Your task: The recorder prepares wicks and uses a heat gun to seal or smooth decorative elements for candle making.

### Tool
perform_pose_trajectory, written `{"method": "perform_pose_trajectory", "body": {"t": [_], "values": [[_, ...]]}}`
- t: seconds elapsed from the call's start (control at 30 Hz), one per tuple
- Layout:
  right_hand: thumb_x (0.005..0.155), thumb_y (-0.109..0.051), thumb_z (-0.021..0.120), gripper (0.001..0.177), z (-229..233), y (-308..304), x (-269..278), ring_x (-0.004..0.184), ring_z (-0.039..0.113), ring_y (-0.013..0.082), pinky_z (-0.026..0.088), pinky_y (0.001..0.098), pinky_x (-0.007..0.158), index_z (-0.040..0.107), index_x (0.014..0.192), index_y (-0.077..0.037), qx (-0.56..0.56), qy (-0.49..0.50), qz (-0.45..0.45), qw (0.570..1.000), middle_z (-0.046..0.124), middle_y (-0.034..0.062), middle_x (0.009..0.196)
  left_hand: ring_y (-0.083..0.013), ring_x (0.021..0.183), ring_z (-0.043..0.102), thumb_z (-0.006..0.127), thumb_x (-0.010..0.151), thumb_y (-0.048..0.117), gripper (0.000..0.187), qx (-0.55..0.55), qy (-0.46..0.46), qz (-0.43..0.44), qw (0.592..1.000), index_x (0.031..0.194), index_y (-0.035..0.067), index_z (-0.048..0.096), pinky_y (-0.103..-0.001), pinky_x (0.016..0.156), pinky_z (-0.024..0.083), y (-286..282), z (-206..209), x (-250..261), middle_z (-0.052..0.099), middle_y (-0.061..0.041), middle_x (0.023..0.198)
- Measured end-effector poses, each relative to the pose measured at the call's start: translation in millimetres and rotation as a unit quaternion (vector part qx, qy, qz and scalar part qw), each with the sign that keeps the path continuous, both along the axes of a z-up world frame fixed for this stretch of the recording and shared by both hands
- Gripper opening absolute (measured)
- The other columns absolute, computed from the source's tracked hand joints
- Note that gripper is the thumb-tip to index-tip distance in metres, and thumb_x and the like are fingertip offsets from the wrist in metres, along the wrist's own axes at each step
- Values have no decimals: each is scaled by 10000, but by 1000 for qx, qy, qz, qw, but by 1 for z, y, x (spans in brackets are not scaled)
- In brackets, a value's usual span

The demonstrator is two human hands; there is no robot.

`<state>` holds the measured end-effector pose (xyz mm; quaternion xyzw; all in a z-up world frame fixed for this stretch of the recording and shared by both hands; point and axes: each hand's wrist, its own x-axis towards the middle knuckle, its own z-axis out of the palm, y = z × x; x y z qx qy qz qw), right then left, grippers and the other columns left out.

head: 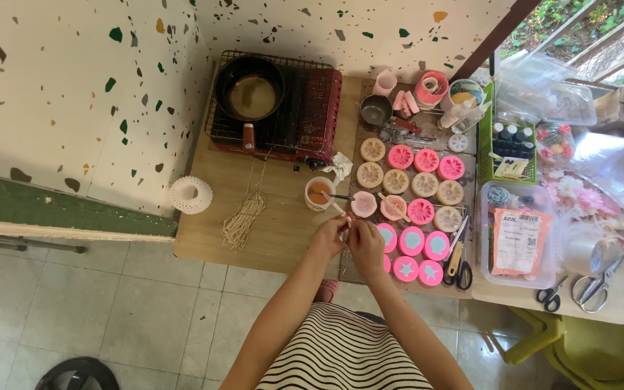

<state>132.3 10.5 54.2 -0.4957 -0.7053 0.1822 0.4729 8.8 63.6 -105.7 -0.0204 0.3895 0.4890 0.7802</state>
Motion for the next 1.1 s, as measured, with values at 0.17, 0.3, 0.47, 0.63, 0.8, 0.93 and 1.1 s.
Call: {"method": "perform_pose_trajectory", "body": {"t": [0.17,0.3,0.47,0.63,0.8,0.93,1.1], "values": [[914,-19,678,105,-5,1,-1,779,688,355,543,423,650,672,1019,-13,2,4,-1,1000,701,166,938,-148,920,634,570,1038,164,143,-34,-5,25,999,1082,134,703,-398,761,533,0,7,4,684,-3,978],[936,-47,688,96,-5,0,0,788,696,349,549,421,657,680,1028,-20,-25,4,-12,1000,707,156,947,-206,1002,652,581,1071,186,159,-4,-84,35,996,1131,106,705,-395,874,574,-1,-11,5,687,-52,1052],[917,-82,700,181,4,-3,3,776,701,316,554,409,654,687,1091,-32,-38,-13,-30,999,703,144,956,-205,949,635,585,1016,321,193,-47,-33,-27,998,1076,168,687,-468,821,543,-14,37,-1,647,-4,1068],[903,-100,715,229,1,-7,8,739,694,289,548,396,626,696,1127,-54,-66,-23,-60,996,707,127,966,-195,957,630,594,1043,354,208,-23,-2,-56,998,1094,170,676,-423,840,554,-34,70,-4,637,-3,1071],[918,-89,706,225,4,-6,9,772,704,278,561,379,648,682,1138,-51,-21,-12,-20,999,702,123,1011,-176,947,634,544,1032,313,239,-27,112,-37,993,1116,139,685,-368,761,528,-62,57,-12,680,-21,1018],[906,-90,713,236,4,-2,14,773,710,288,561,383,644,685,1137,-50,20,-26,-28,999,707,124,1031,-172,948,654,543,1007,310,273,-45,115,-20,992,1163,154,704,-354,765,538,-75,61,-9,714,-12,1064],[932,-122,688,247,-7,1,23,748,724,187,566,326,638,700,1159,-23,-79,85,-42,992,729,109,966,-157,913,662,571,984,262,275,-49,158,-20,986,1178,133,718,-324,721,502,-84,74,-3,726,-12,1070]]}}
